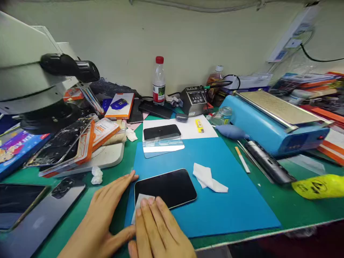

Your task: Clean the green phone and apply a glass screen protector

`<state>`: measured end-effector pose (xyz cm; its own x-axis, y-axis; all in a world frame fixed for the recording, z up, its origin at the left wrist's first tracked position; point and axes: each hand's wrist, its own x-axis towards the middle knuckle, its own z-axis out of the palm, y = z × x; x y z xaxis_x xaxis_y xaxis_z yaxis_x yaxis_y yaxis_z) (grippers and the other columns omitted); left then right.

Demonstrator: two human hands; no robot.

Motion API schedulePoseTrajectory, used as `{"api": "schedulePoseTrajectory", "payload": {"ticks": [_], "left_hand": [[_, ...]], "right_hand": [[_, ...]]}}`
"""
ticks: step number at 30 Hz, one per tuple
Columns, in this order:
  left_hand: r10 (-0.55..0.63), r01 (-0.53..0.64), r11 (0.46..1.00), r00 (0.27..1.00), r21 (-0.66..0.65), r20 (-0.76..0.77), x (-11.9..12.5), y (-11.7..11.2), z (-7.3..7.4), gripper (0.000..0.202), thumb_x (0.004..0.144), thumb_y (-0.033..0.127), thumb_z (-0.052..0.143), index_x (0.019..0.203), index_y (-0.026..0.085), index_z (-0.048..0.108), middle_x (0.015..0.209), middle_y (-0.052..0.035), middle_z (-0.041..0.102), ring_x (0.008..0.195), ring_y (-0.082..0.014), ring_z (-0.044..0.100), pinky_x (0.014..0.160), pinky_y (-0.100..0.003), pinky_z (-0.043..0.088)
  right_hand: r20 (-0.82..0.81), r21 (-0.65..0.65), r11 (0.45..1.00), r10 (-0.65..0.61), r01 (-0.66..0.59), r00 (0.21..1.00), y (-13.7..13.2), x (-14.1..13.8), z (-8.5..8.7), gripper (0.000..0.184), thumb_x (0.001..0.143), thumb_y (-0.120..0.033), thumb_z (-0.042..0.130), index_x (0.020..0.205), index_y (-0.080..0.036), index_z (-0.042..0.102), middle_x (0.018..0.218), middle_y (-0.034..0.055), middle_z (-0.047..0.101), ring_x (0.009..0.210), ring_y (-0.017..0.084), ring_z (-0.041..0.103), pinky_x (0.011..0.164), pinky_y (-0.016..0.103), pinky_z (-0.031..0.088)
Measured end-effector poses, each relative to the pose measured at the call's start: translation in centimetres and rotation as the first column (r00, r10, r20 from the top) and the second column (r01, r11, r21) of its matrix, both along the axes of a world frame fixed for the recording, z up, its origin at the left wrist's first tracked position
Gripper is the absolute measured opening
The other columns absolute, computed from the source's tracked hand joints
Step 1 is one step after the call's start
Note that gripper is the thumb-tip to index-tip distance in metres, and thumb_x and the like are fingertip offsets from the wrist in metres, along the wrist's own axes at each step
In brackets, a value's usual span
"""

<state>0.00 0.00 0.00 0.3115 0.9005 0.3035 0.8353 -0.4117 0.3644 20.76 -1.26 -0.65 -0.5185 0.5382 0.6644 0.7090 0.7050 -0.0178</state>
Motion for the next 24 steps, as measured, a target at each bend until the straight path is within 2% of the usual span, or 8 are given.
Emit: {"api": "schedulePoseTrajectory", "payload": {"ticks": [3, 5, 8, 11, 14, 19, 21, 24], "left_hand": [[-0.014, 0.013, 0.999, 0.999, -0.035, -0.033, -0.8, -0.1, -0.5, 0.093, 0.096, 0.027, 0.068, 0.173, 0.035, 0.016, 0.168, -0.0074, 0.056, 0.149, -0.0314, 0.060, 0.112, -0.049, 0.059], [-0.017, 0.015, 0.999, 0.998, -0.043, -0.055, -1.1, -0.1, -0.8, 0.093, 0.099, 0.035, 0.070, 0.174, 0.035, 0.014, 0.169, -0.0082, 0.055, 0.150, -0.0320, 0.059, 0.113, -0.049, 0.058], [-0.021, 0.019, 0.999, 0.997, -0.028, -0.080, -1.3, -0.1, -0.9, 0.095, 0.101, 0.047, 0.071, 0.175, 0.035, 0.011, 0.168, -0.0087, 0.056, 0.149, -0.0329, 0.060, 0.112, -0.048, 0.059], [-0.030, 0.029, 0.999, 0.995, -0.014, -0.096, -1.3, 0.0, -0.8, 0.096, 0.101, 0.054, 0.070, 0.175, 0.034, 0.012, 0.167, -0.0077, 0.057, 0.148, -0.0324, 0.062, 0.109, -0.046, 0.060], [-0.021, 0.021, 1.000, 0.994, -0.005, -0.106, -1.4, 0.0, -0.8, 0.093, 0.102, 0.057, 0.067, 0.174, 0.034, 0.014, 0.167, -0.0060, 0.058, 0.147, -0.0308, 0.062, 0.109, -0.045, 0.061], [-0.028, 0.032, 0.999, 0.990, 0.031, -0.138, -1.7, 0.1, -1.3, 0.088, 0.103, 0.056, 0.066, 0.174, 0.032, 0.019, 0.167, -0.0058, 0.058, 0.145, -0.0302, 0.064, 0.108, -0.043, 0.060], [-0.032, 0.038, 0.999, 0.989, 0.037, -0.144, -1.9, 0.2, -1.6, 0.089, 0.103, 0.055, 0.067, 0.174, 0.032, 0.019, 0.166, -0.0059, 0.058, 0.145, -0.0304, 0.064, 0.108, -0.044, 0.060], [-0.046, 0.053, 0.998, 0.987, 0.043, -0.154, -2.1, 0.4, -1.8, 0.094, 0.101, 0.055, 0.069, 0.175, 0.032, 0.015, 0.165, -0.0062, 0.060, 0.144, -0.0319, 0.065, 0.106, -0.045, 0.061]], "right_hand": [[0.001, -0.066, 0.997, -0.045, 0.045, 0.999, 2.4, -1.2, 1.7, 0.035, 0.107, -0.015, 0.054, 0.135, -0.007, 0.073, 0.143, 0.0118, 0.070, 0.136, 0.025, 0.068, 0.129, 0.041, 0.045], [0.024, -0.092, 0.994, -0.063, 0.065, 0.998, 3.1, -1.0, 2.4, 0.037, 0.107, -0.014, 0.052, 0.137, -0.006, 0.072, 0.145, 0.0125, 0.069, 0.137, 0.025, 0.068, 0.127, 0.042, 0.049], [0.067, -0.049, 0.996, -0.073, 0.077, 0.995, 2.0, 0.9, 2.4, 0.035, 0.106, -0.014, 0.054, 0.134, -0.006, 0.073, 0.143, 0.0123, 0.069, 0.136, 0.025, 0.068, 0.125, 0.040, 0.049], [0.169, 0.049, 0.997, -0.062, 0.054, 0.984, 0.2, 3.2, 1.9, 0.031, 0.108, -0.019, 0.055, 0.129, -0.009, 0.076, 0.139, 0.0094, 0.072, 0.129, 0.024, 0.072, 0.127, 0.036, 0.044], [0.188, 0.054, 0.997, -0.069, 0.059, 0.980, 0.1, 3.5, 1.8, 0.031, 0.108, -0.020, 0.056, 0.129, -0.010, 0.076, 0.138, 0.0091, 0.072, 0.128, 0.024, 0.073, 0.127, 0.036, 0.044], [0.091, -0.064, 0.989, -0.125, 0.131, 0.988, 2.7, 1.3, 3.0, 0.038, 0.107, -0.014, 0.050, 0.138, -0.005, 0.070, 0.146, 0.0132, 0.067, 0.136, 0.025, 0.068, 0.123, 0.039, 0.052], [0.088, -0.067, 0.989, -0.129, 0.135, 0.988, 2.5, 1.8, 3.1, 0.038, 0.108, -0.014, 0.050, 0.139, -0.006, 0.070, 0.147, 0.0121, 0.066, 0.137, 0.025, 0.067, 0.122, 0.039, 0.052], [0.128, -0.018, 0.993, -0.115, 0.118, 0.985, 0.5, 4.2, 2.8, 0.034, 0.107, -0.017, 0.056, 0.135, -0.007, 0.073, 0.144, 0.0107, 0.068, 0.136, 0.025, 0.068, 0.122, 0.037, 0.052]]}}
